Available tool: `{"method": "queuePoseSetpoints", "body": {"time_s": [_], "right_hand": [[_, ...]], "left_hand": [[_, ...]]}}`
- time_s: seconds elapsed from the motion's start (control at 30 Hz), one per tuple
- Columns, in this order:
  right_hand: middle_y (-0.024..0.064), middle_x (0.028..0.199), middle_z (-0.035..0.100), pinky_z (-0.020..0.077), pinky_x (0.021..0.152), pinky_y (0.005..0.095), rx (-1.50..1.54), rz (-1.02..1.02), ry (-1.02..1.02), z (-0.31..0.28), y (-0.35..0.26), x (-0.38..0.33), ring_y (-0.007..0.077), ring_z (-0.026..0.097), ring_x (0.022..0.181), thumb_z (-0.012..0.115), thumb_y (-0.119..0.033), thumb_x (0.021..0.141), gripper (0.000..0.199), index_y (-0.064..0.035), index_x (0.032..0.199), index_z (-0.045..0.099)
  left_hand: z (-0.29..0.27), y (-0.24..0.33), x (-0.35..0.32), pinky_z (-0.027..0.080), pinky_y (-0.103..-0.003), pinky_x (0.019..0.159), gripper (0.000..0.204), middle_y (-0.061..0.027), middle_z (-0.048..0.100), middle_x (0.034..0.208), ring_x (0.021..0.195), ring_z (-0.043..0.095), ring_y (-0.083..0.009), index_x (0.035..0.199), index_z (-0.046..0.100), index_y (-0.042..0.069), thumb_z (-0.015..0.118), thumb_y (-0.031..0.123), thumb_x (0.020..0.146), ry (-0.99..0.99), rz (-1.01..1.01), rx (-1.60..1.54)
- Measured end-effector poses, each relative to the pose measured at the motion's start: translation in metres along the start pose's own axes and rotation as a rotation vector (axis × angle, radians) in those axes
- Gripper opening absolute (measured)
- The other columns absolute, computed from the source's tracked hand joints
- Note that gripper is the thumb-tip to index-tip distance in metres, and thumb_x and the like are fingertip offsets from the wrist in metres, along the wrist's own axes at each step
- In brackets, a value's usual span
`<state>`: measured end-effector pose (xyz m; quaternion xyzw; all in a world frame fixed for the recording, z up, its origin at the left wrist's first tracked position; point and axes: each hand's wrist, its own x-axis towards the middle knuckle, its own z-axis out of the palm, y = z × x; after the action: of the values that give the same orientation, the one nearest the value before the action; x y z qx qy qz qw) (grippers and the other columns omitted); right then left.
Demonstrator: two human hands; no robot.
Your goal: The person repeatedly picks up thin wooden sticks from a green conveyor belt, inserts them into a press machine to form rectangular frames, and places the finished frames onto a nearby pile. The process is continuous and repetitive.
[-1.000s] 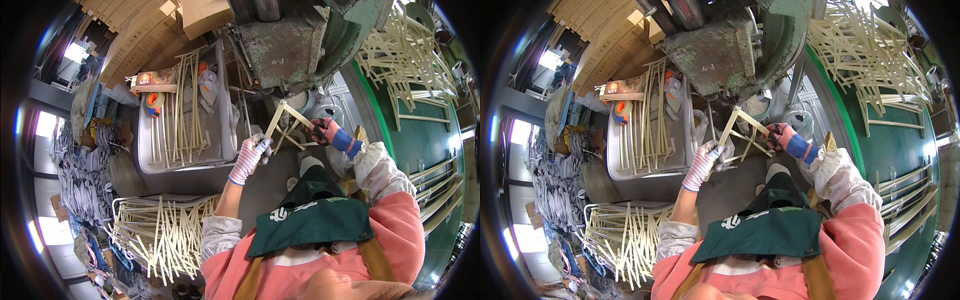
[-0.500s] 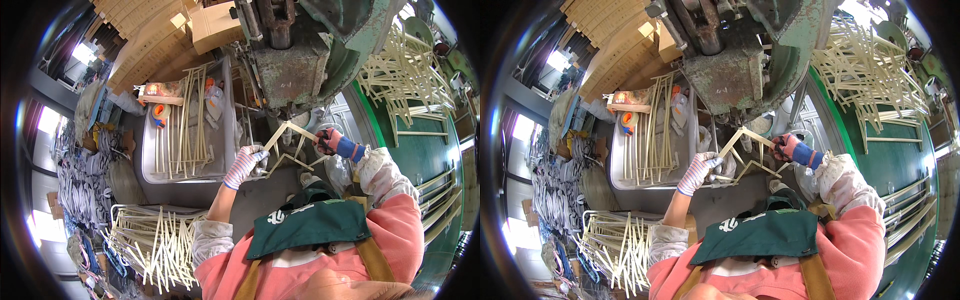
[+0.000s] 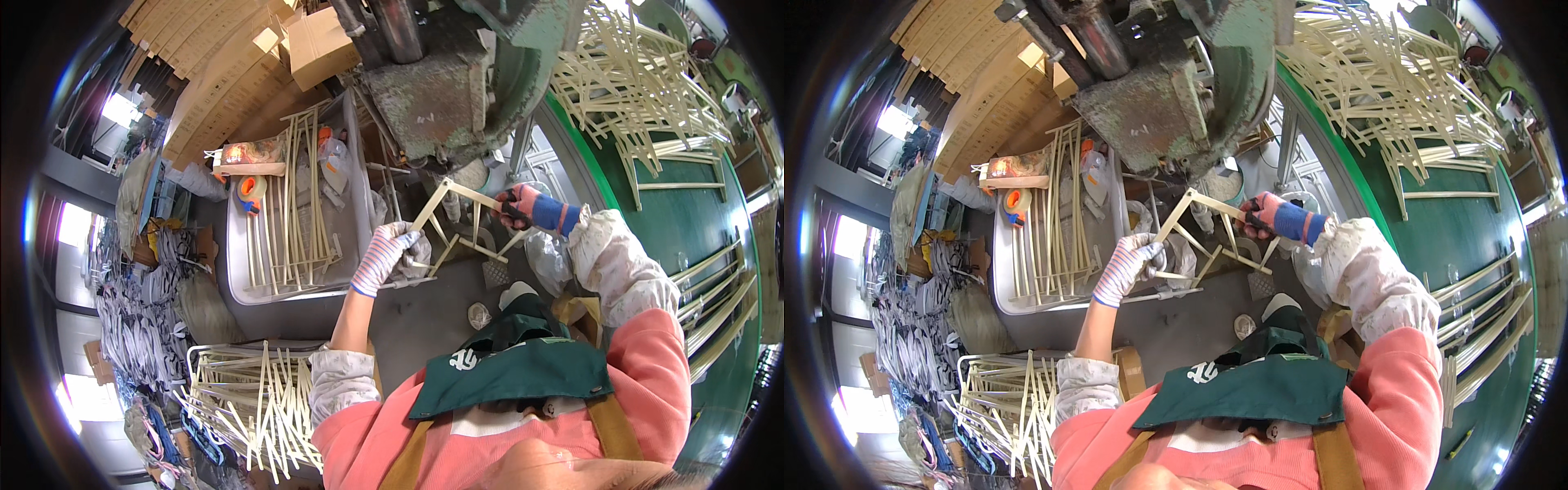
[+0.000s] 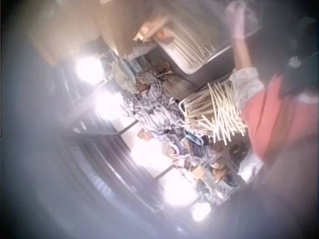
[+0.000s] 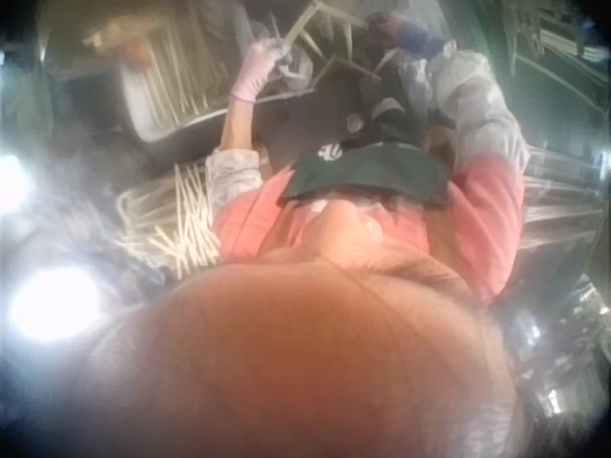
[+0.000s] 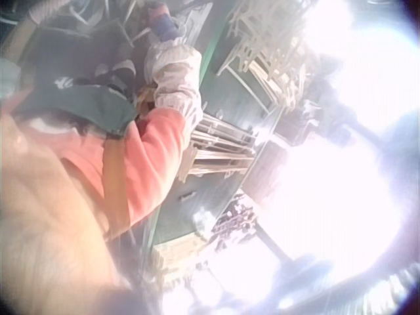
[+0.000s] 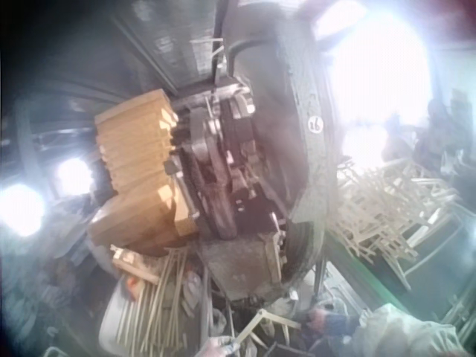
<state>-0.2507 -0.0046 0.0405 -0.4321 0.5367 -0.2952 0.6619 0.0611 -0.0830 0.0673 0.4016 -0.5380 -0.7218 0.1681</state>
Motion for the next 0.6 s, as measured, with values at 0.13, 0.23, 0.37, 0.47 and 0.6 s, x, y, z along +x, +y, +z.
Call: {"method": "queuePoseSetpoints", "body": {"time_s": [0.13,0.23,0.37,0.47,0.6], "right_hand": [[-0.0029,0.066,0.057,0.0361,0.039,0.0189,0.008,-0.052,0.016,-0.001,-0.010,-0.015,0.0022,0.047,0.046,0.052,-0.018,0.091,0.016,-0.0055,0.095,0.061],[0.0034,0.073,0.061,0.0438,0.045,0.0203,0.076,0.043,0.023,0.012,-0.008,-0.035,0.0087,0.055,0.052,0.047,-0.012,0.091,0.015,-0.0035,0.100,0.056],[0.0097,0.081,0.064,0.0552,0.061,0.0293,0.191,-0.003,-0.243,0.040,0.012,-0.069,0.0191,0.066,0.072,0.048,-0.013,0.093,0.019,0.0009,0.106,0.052],[0.0106,0.091,0.066,0.0561,0.065,0.0307,0.191,-0.230,-0.352,0.036,0.035,-0.085,0.0177,0.067,0.076,0.045,-0.004,0.091,0.024,0.0016,0.112,0.055],[0.0091,0.090,0.066,0.0550,0.060,0.0265,0.144,-0.178,-0.061,-0.038,0.090,-0.065,0.0182,0.067,0.077,0.048,-0.012,0.092,0.024,0.0003,0.110,0.058]], "left_hand": [[-0.003,0.005,-0.008,0.038,-0.018,0.039,0.012,0.0001,0.058,0.062,0.044,0.048,-0.0049,0.089,0.062,0.001,0.058,0.012,0.088,0.106,0.189,0.144],[0.012,-0.006,-0.015,0.040,-0.017,0.041,0.011,0.0018,0.058,0.064,0.049,0.050,-0.0042,0.089,0.063,0.003,0.059,0.013,0.088,0.171,0.162,0.412],[0.044,-0.030,-0.022,0.046,-0.034,0.057,0.034,-0.0136,0.059,0.060,0.052,0.055,-0.0212,0.079,0.063,0.003,0.079,0.032,0.068,0.622,0.252,1.043],[0.055,-0.030,-0.045,0.043,-0.029,0.052,0.027,-0.0064,0.059,0.057,0.051,0.052,-0.0146,0.073,0.064,0.006,0.082,0.023,0.063,0.775,0.308,1.022],[0.024,0.003,-0.114,0.043,-0.026,0.051,0.022,-0.0010,0.062,0.063,0.055,0.055,-0.0086,0.072,0.065,0.006,0.083,0.017,0.063,0.732,0.551,0.678]]}}
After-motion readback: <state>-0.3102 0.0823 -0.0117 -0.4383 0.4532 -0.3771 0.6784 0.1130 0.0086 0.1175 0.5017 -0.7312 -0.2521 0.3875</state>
